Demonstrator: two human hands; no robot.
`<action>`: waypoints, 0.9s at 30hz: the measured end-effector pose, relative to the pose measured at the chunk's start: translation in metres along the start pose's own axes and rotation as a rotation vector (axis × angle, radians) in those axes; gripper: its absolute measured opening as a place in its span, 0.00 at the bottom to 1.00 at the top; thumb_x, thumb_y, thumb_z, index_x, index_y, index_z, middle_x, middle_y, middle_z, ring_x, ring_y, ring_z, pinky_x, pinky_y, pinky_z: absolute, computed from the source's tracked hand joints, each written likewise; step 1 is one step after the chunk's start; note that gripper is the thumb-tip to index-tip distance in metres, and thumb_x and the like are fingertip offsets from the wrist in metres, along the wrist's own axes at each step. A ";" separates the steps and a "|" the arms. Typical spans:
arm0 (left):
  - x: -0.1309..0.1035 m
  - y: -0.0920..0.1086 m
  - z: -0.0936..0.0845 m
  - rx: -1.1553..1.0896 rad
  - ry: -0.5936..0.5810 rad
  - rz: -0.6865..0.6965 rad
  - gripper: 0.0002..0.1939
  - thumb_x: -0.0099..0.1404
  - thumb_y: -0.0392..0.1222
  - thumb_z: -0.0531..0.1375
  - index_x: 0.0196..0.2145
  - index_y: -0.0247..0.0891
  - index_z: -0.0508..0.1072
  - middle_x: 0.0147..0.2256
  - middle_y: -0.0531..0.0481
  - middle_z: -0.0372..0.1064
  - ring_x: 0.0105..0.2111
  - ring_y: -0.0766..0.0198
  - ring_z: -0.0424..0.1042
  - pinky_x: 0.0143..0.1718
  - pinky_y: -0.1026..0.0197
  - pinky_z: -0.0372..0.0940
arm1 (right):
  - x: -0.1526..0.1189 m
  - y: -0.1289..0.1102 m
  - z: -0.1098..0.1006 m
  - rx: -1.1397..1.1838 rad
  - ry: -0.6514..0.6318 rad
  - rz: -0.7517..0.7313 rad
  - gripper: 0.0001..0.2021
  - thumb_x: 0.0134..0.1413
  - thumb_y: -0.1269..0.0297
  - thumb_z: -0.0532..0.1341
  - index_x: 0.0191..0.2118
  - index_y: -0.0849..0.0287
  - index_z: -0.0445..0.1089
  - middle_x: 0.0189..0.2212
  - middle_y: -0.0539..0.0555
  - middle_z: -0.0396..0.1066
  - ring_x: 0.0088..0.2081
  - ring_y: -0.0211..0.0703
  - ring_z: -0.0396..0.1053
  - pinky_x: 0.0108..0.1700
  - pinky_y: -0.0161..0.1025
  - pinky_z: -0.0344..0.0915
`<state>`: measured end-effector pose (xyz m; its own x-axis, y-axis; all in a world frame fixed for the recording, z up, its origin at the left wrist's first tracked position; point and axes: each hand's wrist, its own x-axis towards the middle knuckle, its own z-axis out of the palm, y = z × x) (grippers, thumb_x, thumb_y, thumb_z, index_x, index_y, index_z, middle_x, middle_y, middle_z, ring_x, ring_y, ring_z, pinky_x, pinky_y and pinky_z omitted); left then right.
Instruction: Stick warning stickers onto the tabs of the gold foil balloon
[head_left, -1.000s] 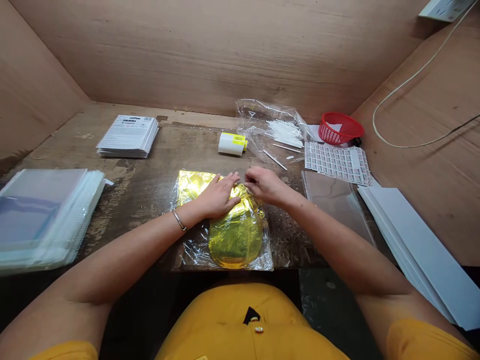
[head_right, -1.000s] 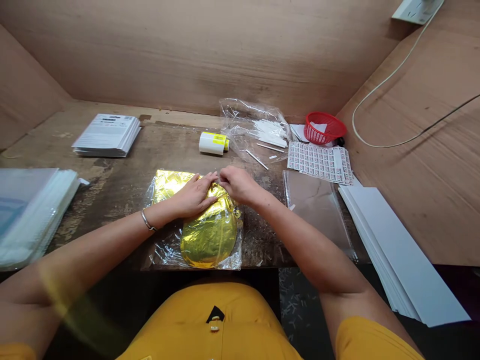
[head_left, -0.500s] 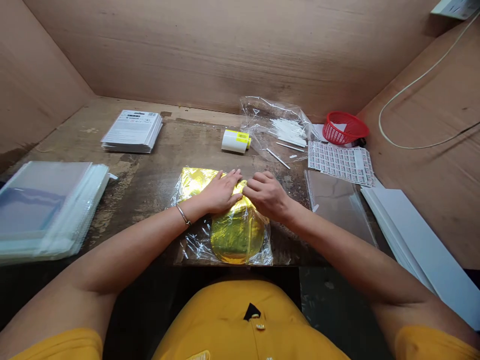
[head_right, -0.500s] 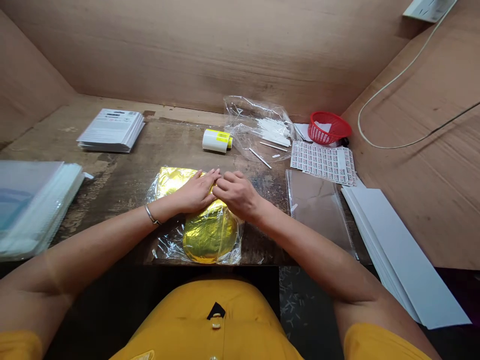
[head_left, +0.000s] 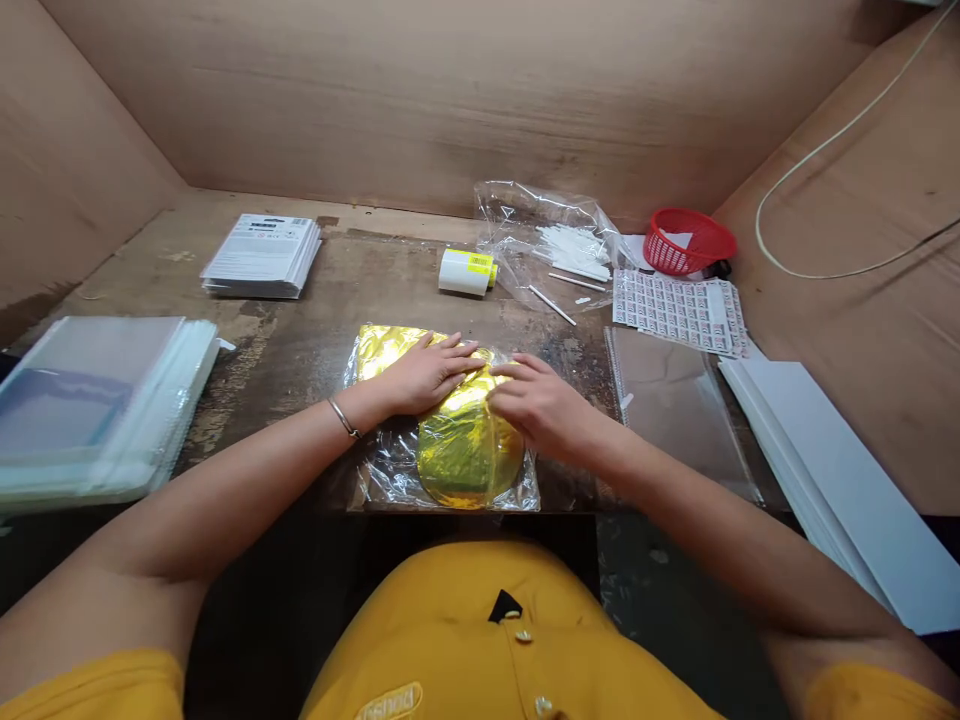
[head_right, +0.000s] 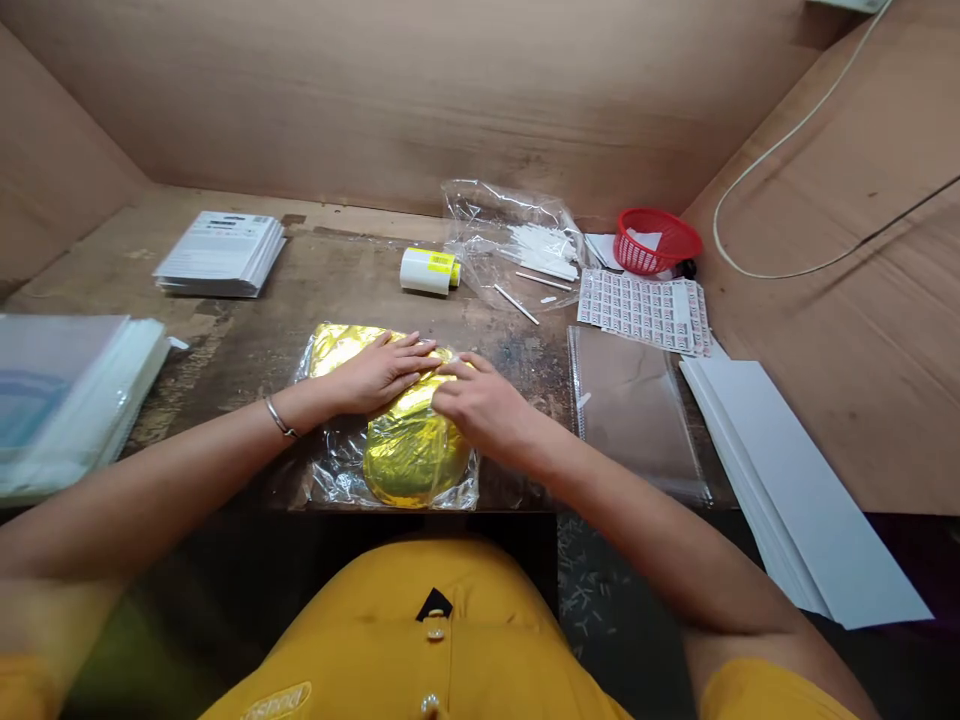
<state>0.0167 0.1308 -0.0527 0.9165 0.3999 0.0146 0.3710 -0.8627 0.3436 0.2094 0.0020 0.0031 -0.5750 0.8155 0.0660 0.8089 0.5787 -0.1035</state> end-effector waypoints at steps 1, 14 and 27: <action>-0.001 0.000 0.001 0.008 -0.002 0.001 0.22 0.74 0.47 0.43 0.62 0.48 0.61 0.66 0.49 0.49 0.66 0.49 0.47 0.63 0.39 0.44 | -0.014 -0.005 -0.005 0.042 0.002 -0.048 0.11 0.57 0.77 0.54 0.34 0.57 0.72 0.37 0.55 0.76 0.55 0.50 0.65 0.61 0.55 0.53; -0.004 0.032 -0.003 0.142 0.013 -0.029 0.24 0.73 0.47 0.44 0.62 0.40 0.61 0.65 0.45 0.53 0.66 0.47 0.49 0.63 0.39 0.45 | 0.002 -0.037 -0.001 -0.112 -0.145 0.086 0.08 0.53 0.74 0.60 0.39 0.64 0.73 0.42 0.64 0.73 0.47 0.57 0.69 0.51 0.52 0.63; -0.011 0.038 0.017 0.085 -0.003 -0.005 0.26 0.73 0.48 0.41 0.65 0.42 0.54 0.67 0.48 0.48 0.66 0.49 0.46 0.63 0.41 0.45 | -0.038 -0.035 -0.022 0.123 0.086 0.124 0.19 0.51 0.67 0.66 0.50 0.57 0.67 0.52 0.61 0.68 0.56 0.56 0.62 0.55 0.52 0.62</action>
<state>0.0228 0.0885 -0.0554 0.9151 0.4032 0.0098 0.3867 -0.8839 0.2630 0.2059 -0.0495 0.0256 -0.4548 0.8812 0.1290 0.8491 0.4727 -0.2359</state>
